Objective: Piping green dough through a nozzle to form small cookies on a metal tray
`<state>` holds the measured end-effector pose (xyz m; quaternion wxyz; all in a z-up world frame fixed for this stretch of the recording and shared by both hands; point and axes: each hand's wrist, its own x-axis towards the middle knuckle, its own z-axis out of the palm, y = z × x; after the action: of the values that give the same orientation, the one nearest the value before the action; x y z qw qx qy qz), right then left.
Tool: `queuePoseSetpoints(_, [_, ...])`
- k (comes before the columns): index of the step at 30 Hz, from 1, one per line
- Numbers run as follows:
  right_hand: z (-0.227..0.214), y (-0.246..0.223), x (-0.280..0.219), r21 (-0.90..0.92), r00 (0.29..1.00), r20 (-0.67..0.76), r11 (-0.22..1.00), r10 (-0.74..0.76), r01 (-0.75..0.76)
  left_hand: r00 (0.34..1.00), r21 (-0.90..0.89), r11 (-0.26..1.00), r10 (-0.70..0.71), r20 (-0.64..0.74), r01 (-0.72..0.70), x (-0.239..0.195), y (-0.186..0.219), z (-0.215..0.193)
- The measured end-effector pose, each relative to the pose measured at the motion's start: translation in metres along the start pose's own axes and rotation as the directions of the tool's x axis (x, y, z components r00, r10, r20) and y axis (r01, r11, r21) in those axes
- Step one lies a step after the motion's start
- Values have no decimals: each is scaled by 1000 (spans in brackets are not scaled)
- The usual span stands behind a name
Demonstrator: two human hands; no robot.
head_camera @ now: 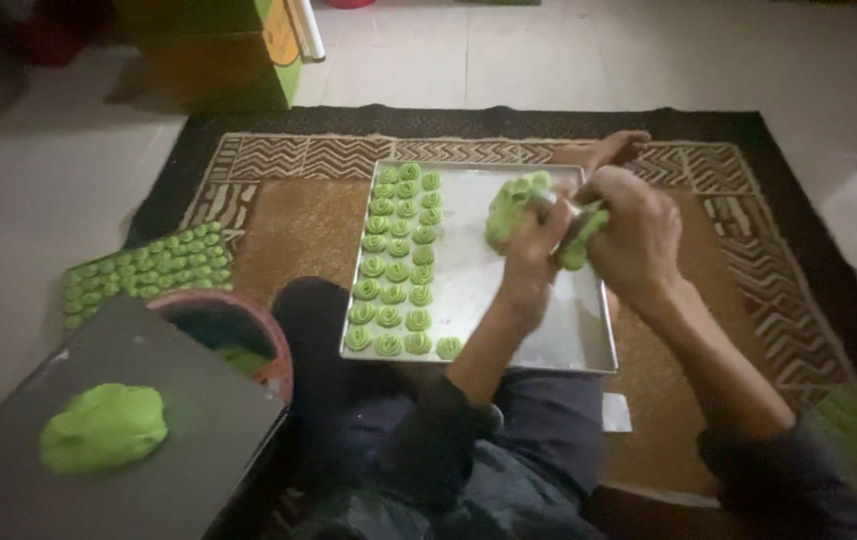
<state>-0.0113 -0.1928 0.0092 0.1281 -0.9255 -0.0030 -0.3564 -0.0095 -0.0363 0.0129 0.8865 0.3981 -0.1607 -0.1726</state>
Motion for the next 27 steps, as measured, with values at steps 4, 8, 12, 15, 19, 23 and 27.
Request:
queuePoseSetpoints(4, [25,-11,-14,-169,999,40,986,0,6,988,35,999,40,-150,-35,1,-19,-7])
queuePoseSetpoints(8, [12,-50,-13,-167,960,257,984,110,-68,962,104,994,57,-267,-30,-2,-22,-22])
queuePoseSetpoints(12, [-21,-78,-2,8,853,495,981,164,-194,960,88,991,117,-256,-98,-7,-23,-28])
queuePoseSetpoints(15, [-32,-84,11,2,756,623,966,203,-260,954,81,991,121,-275,-102,-3,-30,-32])
queuePoseSetpoints(19, [-40,-90,11,120,772,620,955,142,-273,961,119,986,146,-236,-121,-6,-17,-33])
queuePoseSetpoints(23, [-41,-87,10,351,816,575,886,52,-303,958,-73,993,66,-280,-90,4,-17,-46])
queuePoseSetpoints(27, [-52,-106,17,640,844,536,658,-11,-398,956,-202,973,47,-291,-110,6,2,-46])
